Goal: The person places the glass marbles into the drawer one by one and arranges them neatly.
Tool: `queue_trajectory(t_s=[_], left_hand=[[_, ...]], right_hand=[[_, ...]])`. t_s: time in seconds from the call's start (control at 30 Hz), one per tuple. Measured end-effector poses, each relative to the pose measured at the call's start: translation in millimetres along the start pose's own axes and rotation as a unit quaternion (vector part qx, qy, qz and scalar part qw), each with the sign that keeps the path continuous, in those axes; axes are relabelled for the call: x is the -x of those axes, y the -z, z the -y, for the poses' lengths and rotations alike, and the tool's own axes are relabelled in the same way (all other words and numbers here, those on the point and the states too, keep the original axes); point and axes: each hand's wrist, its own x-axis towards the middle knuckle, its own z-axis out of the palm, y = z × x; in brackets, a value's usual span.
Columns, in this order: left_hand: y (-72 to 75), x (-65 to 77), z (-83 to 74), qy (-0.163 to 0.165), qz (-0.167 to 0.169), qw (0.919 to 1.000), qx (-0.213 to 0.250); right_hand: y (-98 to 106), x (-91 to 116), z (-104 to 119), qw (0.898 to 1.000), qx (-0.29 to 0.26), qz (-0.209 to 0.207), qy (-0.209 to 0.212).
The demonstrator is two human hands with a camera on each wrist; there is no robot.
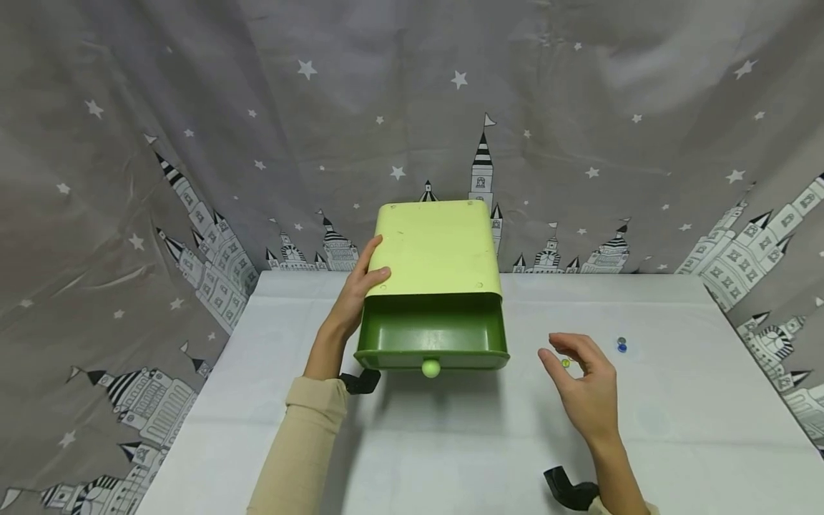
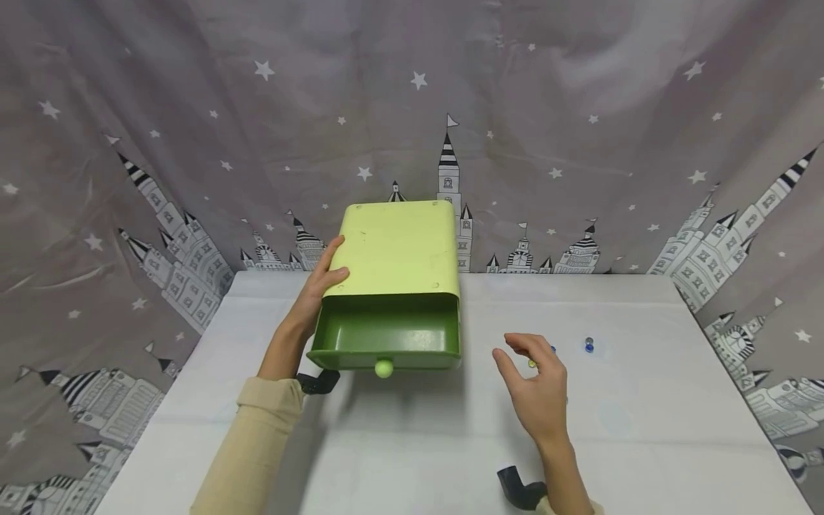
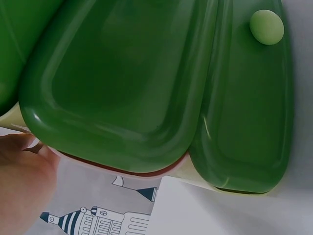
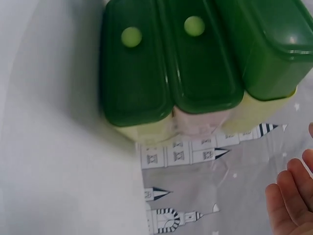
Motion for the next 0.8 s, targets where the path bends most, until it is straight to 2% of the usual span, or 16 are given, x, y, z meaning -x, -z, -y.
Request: queue_trajectory(t_s=[0.37,0.43,0.67,0.8], left_hand=[[-1.1,0.3,-1.9,0.001,-0.004,1.0,-0.006],[-0.9,0.2,-1.6,0.002,-0.005,1.0,-0.002],[-1.7,-0.4,-0.6,0.003,-0.001,0.9998,0.017],[-2.0,0.4,-1.1,0.003,0.002,0.9996,0.028]], right_hand=[[15,6,-23,0.999,-0.027,-0.02,-0.037],[17,7,-30,0.998,-0.018,-0.022,-0.049],[25,19,-74,0.993,0.018,-0.02,-0.113],[29,25,-84,0.99,0.046,-0.01,-0.134]])
